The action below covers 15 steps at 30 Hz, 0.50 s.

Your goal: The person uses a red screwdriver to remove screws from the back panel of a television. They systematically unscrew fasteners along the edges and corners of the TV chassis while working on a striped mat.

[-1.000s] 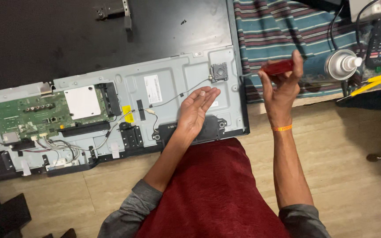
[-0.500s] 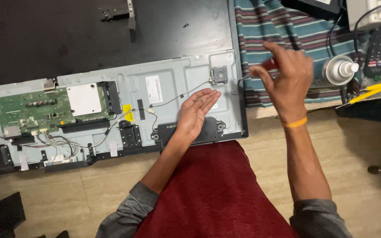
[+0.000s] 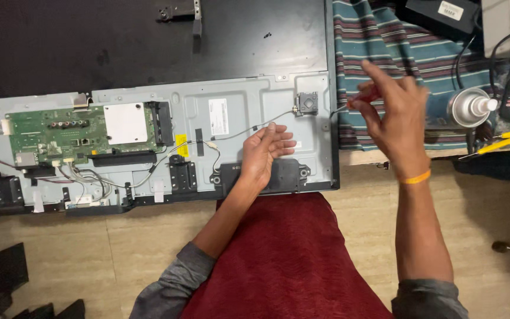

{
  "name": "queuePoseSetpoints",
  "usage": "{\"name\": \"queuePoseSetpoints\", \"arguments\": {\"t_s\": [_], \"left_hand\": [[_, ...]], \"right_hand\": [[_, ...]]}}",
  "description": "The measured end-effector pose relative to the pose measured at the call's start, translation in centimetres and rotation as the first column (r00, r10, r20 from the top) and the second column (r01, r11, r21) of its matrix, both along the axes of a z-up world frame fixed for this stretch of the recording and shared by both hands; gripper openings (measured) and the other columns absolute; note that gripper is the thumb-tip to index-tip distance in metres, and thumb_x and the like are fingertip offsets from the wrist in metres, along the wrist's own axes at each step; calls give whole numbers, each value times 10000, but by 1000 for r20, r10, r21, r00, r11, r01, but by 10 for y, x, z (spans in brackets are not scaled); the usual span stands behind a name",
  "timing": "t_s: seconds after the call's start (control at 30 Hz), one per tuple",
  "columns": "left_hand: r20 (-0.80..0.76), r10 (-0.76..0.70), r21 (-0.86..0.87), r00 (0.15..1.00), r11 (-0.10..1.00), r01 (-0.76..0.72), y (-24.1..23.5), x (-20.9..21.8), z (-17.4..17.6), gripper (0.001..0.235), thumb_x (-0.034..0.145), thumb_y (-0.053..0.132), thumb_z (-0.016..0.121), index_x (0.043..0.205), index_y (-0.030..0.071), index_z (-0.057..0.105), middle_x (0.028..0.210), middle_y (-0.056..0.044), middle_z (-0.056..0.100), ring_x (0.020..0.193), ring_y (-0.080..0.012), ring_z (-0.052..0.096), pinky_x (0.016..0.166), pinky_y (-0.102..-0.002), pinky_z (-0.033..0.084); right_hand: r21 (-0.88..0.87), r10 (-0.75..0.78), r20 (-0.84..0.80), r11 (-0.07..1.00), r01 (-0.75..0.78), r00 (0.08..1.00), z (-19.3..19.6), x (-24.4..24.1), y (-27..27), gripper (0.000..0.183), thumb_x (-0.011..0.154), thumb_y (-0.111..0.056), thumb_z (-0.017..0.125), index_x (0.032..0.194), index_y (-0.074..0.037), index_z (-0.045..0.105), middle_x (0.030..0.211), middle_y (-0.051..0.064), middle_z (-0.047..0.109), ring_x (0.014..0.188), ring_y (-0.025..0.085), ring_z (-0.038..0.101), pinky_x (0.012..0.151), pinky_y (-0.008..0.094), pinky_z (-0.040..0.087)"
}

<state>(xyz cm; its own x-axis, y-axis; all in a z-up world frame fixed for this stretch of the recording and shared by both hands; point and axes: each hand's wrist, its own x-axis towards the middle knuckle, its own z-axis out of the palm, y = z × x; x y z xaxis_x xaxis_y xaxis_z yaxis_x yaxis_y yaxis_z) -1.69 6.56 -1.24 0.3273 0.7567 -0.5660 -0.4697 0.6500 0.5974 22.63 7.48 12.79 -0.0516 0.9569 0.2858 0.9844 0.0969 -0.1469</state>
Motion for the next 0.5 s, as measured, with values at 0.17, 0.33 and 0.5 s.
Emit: {"name": "queuePoseSetpoints", "arguments": {"t_s": [0.17,0.33,0.5], "left_hand": [[60,18,45,998,999,-21,6,1,4,330,1057,177,480,1246,-74,580,1172,-254,686,1065,-330,730,958,-419,616],[104,2,47,995,999,-7,5,1,6,264,1050,106,479,1226,-74,555,1201,-260,674,1114,-349,708,961,-439,607],[55,-29,35,998,999,27,6,3,5,221,1033,87,554,1176,-70,614,1112,-238,684,1008,-301,715,887,-417,618]], "right_hand": [[38,52,-24,998,-51,998,6,2,1,525,960,-352,823,1387,-114,632,995,16,710,1012,263,528,915,426,359],[-117,-154,-89,983,143,984,8,-5,6,588,952,-375,841,1459,-207,595,960,-29,751,851,196,550,851,441,349],[66,179,-194,983,-169,965,10,-2,6,639,916,-185,774,1475,-11,520,1079,42,719,940,224,555,825,422,352]]}}
